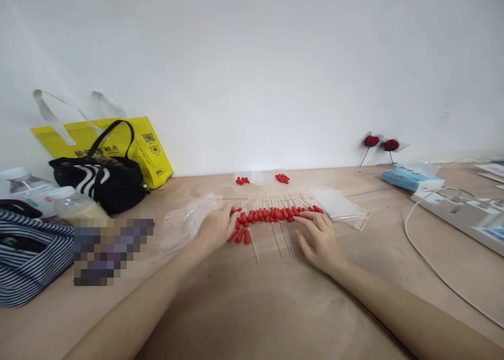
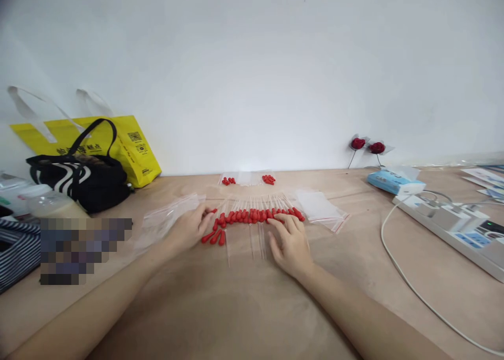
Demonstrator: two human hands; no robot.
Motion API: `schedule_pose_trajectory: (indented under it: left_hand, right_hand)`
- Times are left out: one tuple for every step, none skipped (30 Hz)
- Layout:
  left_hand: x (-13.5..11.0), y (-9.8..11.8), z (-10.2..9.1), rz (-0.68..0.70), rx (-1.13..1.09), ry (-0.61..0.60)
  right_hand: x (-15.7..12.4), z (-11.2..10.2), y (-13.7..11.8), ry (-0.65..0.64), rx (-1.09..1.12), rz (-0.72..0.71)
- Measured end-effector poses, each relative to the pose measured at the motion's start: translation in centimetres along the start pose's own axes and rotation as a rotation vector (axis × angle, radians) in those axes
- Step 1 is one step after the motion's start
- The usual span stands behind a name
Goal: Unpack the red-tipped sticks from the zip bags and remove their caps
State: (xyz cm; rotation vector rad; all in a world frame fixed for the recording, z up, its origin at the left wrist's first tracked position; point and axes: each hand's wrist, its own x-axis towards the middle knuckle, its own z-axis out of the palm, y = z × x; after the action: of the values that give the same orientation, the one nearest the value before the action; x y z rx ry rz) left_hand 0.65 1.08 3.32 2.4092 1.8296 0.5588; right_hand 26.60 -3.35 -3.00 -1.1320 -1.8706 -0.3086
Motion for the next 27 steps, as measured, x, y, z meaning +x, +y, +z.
schedule_pose_trajectory:
  left_hand:
    - [-0.7,0.5,0.3,0.145,0.040,0.063]
    - [-1.4,1.0,0.8,0.273,0.079,0.137]
    - [-2.0,1.4,1.4,0.393,0.109,0.191]
    - [-2.5,1.7,1.9,0.493,0.128,0.240]
    - [-2.9,2.0,2.5,0.561,0.136,0.280]
    - [-3.1,2.3,3.0,0.611,0.134,0.311]
    - [-3.2,2.6,3.4,0.646,0.127,0.344]
    - [-3.3,2.9,3.8,0.674,0.114,0.378]
    - [-3.3,3.1,4.0,0.698,0.096,0.407]
    - [-3.3,3.3,4.2,0.720,0.073,0.434]
    - [-3.4,3.5,4.4,0.739,0.048,0.455]
    - [-3.4,3.7,4.5,0.750,0.023,0.468]
    - [-3.4,3.8,4.6,0.753,0.002,0.476]
    - [-3.5,3.9,4.7,0.752,-0.015,0.480]
    - [-3.5,3.9,4.8,0.748,-0.027,0.479]
    - [-3.6,3.9,4.8,0.741,-0.032,0.479]
    - [-3.6,3.9,4.8,0.733,-0.028,0.478]
    - [-3.7,3.9,4.9,0.728,-0.011,0.477]
    - [-3.7,3.9,4.9,0.727,0.015,0.473]
    - [-3.6,3.9,4.9,0.731,0.045,0.469]
    - [-3.6,3.9,4.9,0.740,0.072,0.463]
    - [-3.6,3.9,5.0,0.754,0.091,0.460]
    - [-3.5,3.8,5.0,0.767,0.097,0.458]
    - [-3.5,3.8,5.1,0.777,0.094,0.459]
    - [-3.4,3.8,5.2,0.782,0.085,0.461]
    - [-3.4,3.8,5.2,0.783,0.075,0.464]
    - [-3.4,3.8,5.3,0.781,0.065,0.464]
  right_hand:
    - [0.0,-0.2,-0.2,0.027,-0.029,-0.034]
    - [0.0,-0.3,-0.5,0.047,-0.053,-0.075]
    - [0.0,-0.4,-0.8,0.052,-0.072,-0.122]
    - [0.1,-0.5,-1.0,0.039,-0.089,-0.173]
    - [0.1,-0.6,-1.3,0.014,-0.102,-0.221]
    - [0.2,-0.6,-1.5,-0.017,-0.114,-0.261]
    - [0.3,-0.6,-1.7,-0.049,-0.124,-0.290]
    - [0.4,-0.5,-1.8,-0.075,-0.131,-0.307]
    - [0.5,-0.3,-1.9,-0.092,-0.137,-0.312]
    - [0.6,-0.2,-2.0,-0.104,-0.139,-0.312]
    - [0.6,0.0,-2.0,-0.111,-0.140,-0.310]
    - [0.7,0.2,-2.0,-0.113,-0.137,-0.309]
    - [0.7,0.3,-1.9,-0.111,-0.131,-0.308]
    - [0.7,0.5,-1.8,-0.106,-0.124,-0.309]
    - [0.7,0.6,-1.8,-0.101,-0.116,-0.313]
    - [0.7,0.7,-1.7,-0.093,-0.108,-0.317]
    - [0.7,0.8,-1.6,-0.087,-0.102,-0.324]
    - [0.6,0.8,-1.6,-0.082,-0.099,-0.335]
    - [0.6,0.8,-1.6,-0.081,-0.099,-0.349]
    - [0.6,0.8,-1.6,-0.083,-0.100,-0.365]
    - [0.6,0.8,-1.6,-0.087,-0.103,-0.382]
    - [0.6,0.8,-1.7,-0.093,-0.106,-0.398]
    - [0.6,0.8,-1.7,-0.098,-0.108,-0.412]
    - [0.7,0.8,-1.8,-0.101,-0.107,-0.422]
    - [0.7,0.8,-1.8,-0.103,-0.105,-0.426]
    - [0.7,0.8,-1.9,-0.103,-0.099,-0.425]
    - [0.8,0.9,-1.9,-0.101,-0.090,-0.420]
